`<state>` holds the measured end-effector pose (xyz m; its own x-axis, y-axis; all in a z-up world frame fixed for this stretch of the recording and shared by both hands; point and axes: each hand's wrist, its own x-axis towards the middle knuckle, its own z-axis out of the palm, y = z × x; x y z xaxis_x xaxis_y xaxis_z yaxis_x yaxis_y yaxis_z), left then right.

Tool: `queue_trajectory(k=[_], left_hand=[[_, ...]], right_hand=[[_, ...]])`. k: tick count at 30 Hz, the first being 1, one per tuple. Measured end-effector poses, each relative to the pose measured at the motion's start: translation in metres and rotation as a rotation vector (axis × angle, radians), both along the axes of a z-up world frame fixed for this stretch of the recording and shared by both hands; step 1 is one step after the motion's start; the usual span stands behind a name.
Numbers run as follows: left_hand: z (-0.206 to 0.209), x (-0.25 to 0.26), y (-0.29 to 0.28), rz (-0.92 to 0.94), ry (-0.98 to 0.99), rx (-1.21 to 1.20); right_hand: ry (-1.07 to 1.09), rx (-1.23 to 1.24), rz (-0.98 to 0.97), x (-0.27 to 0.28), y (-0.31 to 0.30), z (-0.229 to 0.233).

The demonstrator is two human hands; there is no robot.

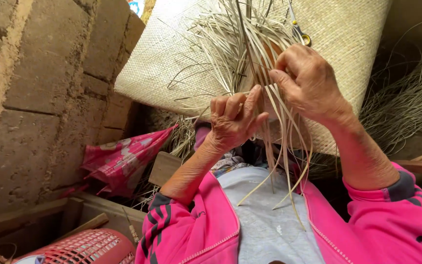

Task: Weaving dried plant fibers around a mold to create a basket

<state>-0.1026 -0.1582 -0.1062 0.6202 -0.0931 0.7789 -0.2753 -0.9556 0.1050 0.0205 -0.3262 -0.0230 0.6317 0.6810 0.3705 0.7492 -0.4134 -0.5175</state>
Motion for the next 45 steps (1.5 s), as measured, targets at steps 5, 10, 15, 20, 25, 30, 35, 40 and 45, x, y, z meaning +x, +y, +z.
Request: queue_trajectory(k=[5,10,15,20,25,30,35,40,45], left_hand=[[0.008,0.010,-0.004,-0.015,-0.078,-0.078],[0.026,0.010,-0.013,-0.326,-0.063,-0.159],[0.053,0.017,-0.015,-0.707,-0.057,-0.277],[0.080,0.052,-0.008,-0.218,-0.002,0.097],[0.076,0.077,-0.031,-0.159,0.041,0.178],[0.078,0.093,-0.039,-0.052,0.204,0.280],[0.097,0.082,-0.028,-0.024,0.116,0.330],[0.100,0.042,0.018,-0.055,0.335,0.092],[0.065,0.028,0.039,-0.159,0.436,-0.158]], right_hand=[[0.387,0.248,0.293,-0.026,0.025,0.042],[0.287,0.401,0.684,-0.081,0.040,0.095],[0.069,0.571,0.147,-0.062,-0.009,0.058],[0.028,0.471,-0.135,-0.034,-0.033,-0.016],[0.016,0.543,-0.202,-0.035,-0.025,-0.041],[-0.004,0.507,-0.209,-0.040,-0.026,-0.035],[0.004,0.445,-0.187,-0.036,-0.028,-0.033],[0.029,0.389,-0.147,-0.038,-0.029,-0.026],[-0.018,0.305,-0.099,-0.040,-0.029,-0.027]])
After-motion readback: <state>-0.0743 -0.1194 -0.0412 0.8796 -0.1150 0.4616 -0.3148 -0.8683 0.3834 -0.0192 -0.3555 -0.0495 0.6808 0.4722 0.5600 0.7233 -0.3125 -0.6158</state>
